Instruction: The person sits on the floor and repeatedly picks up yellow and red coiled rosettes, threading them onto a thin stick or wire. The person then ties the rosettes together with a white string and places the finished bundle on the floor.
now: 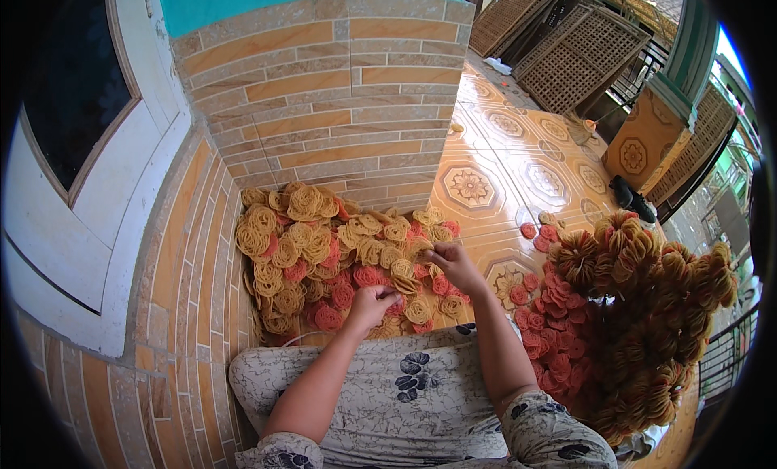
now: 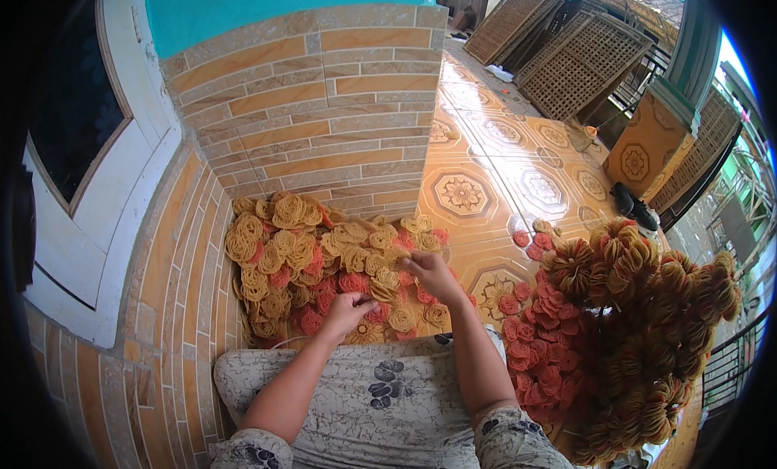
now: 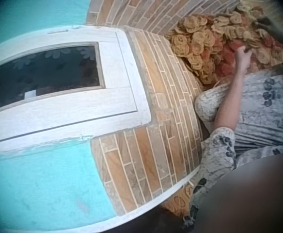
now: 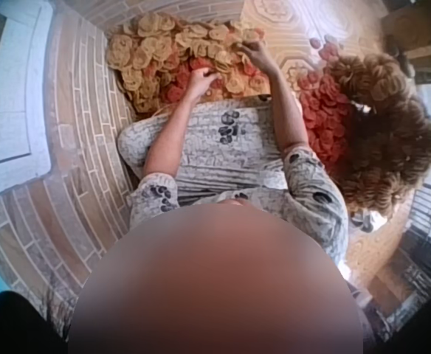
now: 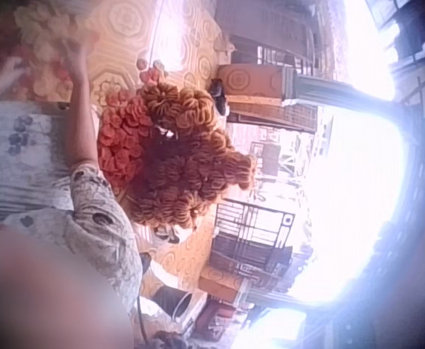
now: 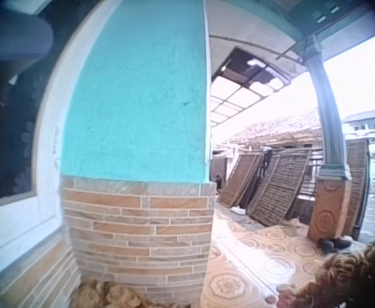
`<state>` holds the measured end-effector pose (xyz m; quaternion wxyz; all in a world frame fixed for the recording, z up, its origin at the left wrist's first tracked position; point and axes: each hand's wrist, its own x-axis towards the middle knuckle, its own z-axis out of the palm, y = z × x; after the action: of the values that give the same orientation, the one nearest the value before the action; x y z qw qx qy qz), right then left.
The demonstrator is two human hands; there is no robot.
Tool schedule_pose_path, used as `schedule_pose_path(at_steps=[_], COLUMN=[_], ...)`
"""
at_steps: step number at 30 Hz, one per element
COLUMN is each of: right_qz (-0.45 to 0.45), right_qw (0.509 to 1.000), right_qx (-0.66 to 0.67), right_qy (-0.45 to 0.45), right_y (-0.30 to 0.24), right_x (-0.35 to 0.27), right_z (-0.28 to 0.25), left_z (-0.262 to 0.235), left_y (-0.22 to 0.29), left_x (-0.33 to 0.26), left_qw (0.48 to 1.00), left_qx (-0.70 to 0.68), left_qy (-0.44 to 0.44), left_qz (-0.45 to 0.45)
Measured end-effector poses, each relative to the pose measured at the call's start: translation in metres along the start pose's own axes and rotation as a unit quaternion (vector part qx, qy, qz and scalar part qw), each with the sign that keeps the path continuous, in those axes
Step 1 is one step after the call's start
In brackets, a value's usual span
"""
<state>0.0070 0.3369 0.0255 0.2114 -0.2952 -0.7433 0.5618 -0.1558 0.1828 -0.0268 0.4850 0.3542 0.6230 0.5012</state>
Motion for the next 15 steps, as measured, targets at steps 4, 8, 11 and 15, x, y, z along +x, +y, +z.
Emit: schedule_pose_path(at_steps=[4,8,11,15], right_qz=[-0.059,0.216,0.238,0.139], right_qw=[0.997,0.893,0.793,0.783], right_qx=[-0.019,-0.393,-0.552,-0.602], right_qy=[0.043,-0.047,-0.101,-0.071], right_y=[0.015,0.051,0.079,0.092], right_x=[0.005,0.005,-0.013,-0.019], right_z=[-0.006,-0.022,-0.011,-0.004], left_z=[0.000,-0.002,-0.003,-0.002], left_y=[-0.006,-0.007,-0.006,-0.003], left_x=[0.002,0.003,0.000,-0.006], left_qw=[0.998,0.996,0.993,0.993], left_qx=[0.035,0.087,0.114,0.113], left_qy=[0.038,0.028,0.012,0.000], left_qz=[0.033,0.023,0.017,0.017])
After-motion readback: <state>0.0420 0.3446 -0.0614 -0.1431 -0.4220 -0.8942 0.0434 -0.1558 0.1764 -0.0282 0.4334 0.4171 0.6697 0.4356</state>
